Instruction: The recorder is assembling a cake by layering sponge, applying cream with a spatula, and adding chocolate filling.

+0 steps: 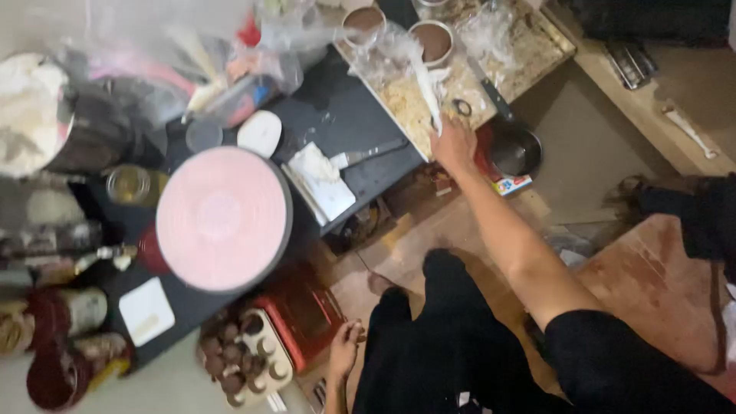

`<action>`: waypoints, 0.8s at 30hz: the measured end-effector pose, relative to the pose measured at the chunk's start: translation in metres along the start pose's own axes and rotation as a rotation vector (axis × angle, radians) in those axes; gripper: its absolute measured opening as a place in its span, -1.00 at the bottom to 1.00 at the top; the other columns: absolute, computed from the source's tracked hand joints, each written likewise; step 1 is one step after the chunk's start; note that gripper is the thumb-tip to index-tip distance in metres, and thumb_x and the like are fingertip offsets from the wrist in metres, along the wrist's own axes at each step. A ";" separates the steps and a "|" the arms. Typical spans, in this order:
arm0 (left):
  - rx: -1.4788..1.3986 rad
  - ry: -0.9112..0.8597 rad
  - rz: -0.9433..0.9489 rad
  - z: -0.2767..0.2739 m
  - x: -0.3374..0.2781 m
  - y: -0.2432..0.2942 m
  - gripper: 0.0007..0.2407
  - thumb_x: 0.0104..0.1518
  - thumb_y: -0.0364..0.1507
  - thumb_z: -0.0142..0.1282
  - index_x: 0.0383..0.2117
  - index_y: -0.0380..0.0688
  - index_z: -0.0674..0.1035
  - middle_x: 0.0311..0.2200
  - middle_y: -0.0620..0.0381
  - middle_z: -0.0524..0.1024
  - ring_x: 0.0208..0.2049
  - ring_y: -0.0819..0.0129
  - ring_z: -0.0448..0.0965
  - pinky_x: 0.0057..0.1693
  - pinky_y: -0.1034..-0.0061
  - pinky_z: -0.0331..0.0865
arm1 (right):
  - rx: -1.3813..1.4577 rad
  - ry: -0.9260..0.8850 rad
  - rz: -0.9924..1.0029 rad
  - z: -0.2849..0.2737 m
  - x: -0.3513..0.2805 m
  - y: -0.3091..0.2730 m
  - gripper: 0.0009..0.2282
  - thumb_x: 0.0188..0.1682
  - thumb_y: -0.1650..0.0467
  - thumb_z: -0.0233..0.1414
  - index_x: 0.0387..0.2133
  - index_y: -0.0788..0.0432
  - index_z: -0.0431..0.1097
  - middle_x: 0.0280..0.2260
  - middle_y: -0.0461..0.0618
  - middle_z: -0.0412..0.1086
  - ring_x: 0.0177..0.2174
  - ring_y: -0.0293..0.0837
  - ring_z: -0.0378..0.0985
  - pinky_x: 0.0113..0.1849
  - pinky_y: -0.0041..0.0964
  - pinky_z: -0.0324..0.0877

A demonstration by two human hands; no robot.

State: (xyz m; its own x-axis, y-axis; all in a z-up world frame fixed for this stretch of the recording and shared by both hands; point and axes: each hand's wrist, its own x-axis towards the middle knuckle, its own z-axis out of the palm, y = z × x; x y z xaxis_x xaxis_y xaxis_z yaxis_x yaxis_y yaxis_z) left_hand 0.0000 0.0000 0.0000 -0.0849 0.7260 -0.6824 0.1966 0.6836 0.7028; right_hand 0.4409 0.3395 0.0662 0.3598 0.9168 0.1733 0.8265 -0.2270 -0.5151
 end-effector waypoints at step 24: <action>-0.027 -0.072 0.242 0.271 0.273 0.440 -0.65 0.20 -0.33 0.06 0.09 -0.16 0.41 -0.30 0.02 0.63 -0.33 0.24 0.68 -0.14 0.40 0.51 | 0.095 -0.126 0.112 -0.122 0.127 0.115 -0.73 0.09 0.42 0.14 0.06 0.15 0.51 -0.27 0.25 0.48 -0.32 0.12 0.55 -0.25 -0.06 0.41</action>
State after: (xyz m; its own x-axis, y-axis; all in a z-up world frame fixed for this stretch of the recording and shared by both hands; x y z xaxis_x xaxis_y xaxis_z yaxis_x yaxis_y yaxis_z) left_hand 0.3284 0.4788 0.0684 0.0312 0.8625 -0.5050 0.1766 0.4925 0.8522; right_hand 0.6347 0.3896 0.1318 0.3855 0.9227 0.0074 0.7374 -0.3033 -0.6035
